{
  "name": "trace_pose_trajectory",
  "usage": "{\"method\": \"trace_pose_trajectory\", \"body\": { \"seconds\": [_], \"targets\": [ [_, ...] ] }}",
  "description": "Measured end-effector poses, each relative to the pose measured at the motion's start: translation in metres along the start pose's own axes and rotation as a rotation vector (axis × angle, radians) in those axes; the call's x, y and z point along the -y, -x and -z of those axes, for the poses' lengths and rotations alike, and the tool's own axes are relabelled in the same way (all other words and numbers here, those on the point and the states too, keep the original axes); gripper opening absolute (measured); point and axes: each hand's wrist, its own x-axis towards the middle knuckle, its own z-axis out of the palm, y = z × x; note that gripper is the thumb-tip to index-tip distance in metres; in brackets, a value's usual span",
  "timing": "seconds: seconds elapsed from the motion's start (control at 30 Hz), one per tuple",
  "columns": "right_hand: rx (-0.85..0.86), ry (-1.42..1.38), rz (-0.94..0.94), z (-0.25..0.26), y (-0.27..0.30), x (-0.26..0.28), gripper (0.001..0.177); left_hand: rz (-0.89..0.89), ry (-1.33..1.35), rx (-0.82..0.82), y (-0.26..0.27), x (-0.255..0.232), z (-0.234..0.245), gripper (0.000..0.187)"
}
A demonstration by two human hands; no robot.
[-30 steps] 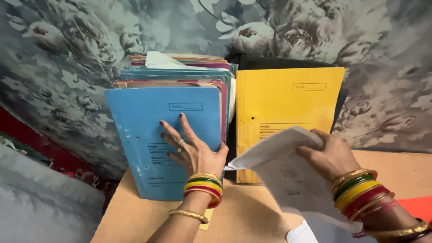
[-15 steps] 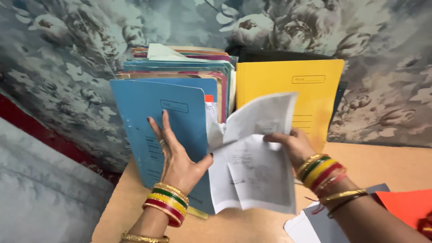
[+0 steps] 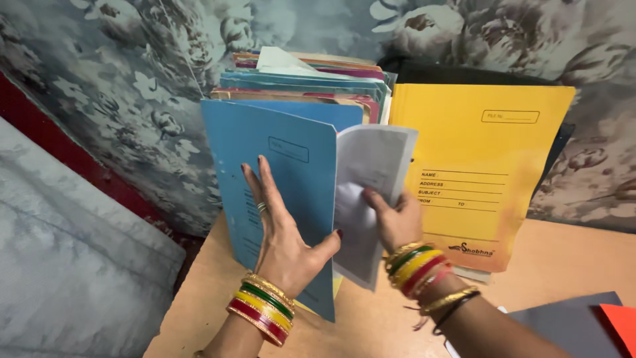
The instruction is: The person organizes a stack of colorful file folders on a table. They open folders, remove papers, fold them, and place them inside other folders. The person repeatedly picks up, opens, and stacks various folders, arranging them into a neat pile.
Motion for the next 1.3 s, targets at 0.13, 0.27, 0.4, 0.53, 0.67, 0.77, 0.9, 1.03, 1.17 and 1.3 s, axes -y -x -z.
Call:
{"method": "trace_pose_trajectory", "body": {
  "seconds": [0.13, 0.27, 0.4, 0.53, 0.67, 0.77, 0.9, 1.03, 1.17, 1.3],
  "targets": [
    [-0.041, 0.164, -0.09, -0.03, 0.005, -0.007, 0.032, -0.001, 0.001, -0.017, 0.002, 0.002, 0.001, 0.144],
    [0.019, 0.064, 0.045, -0.044, 0.002, -0.001, 0.035, 0.008, 0.022, -0.039, 0.003, 0.003, 0.0, 0.143],
    [0.046, 0.36, -0.038, -0.044, 0.004, 0.014, 0.031, 0.026, 0.032, -0.078, 0.005, 0.004, -0.004, 0.141],
    [-0.018, 0.684, 0.099, -0.04, 0.013, 0.031, 0.03, -0.047, 0.015, -0.132, 0.009, 0.011, -0.006, 0.134],
    [0.147, 0.633, 0.189, -0.042, 0.034, 0.042, 0.026, -0.081, -0.004, -0.187, 0.016, 0.019, -0.009, 0.127],
    [0.138, 0.721, 0.277, -0.049, 0.04, 0.049, 0.025, -0.071, 0.01, -0.241, 0.021, 0.02, -0.009, 0.122],
    [0.169, 0.752, 0.123, -0.057, 0.035, 0.046, 0.026, -0.081, -0.006, -0.245, 0.03, 0.019, -0.003, 0.117],
    [0.337, 0.565, 0.328, -0.061, 0.02, 0.019, 0.029, -0.099, -0.016, -0.254, 0.026, 0.02, -0.008, 0.119],
    [0.497, 0.277, 0.084, -0.059, -0.01, -0.02, 0.026, -0.066, 0.019, -0.243, 0.017, 0.021, -0.017, 0.123],
    [0.363, -0.198, -0.462, -0.046, -0.031, -0.038, 0.035, -0.066, 0.037, -0.254, 0.007, 0.018, -0.028, 0.126]
  ]
}}
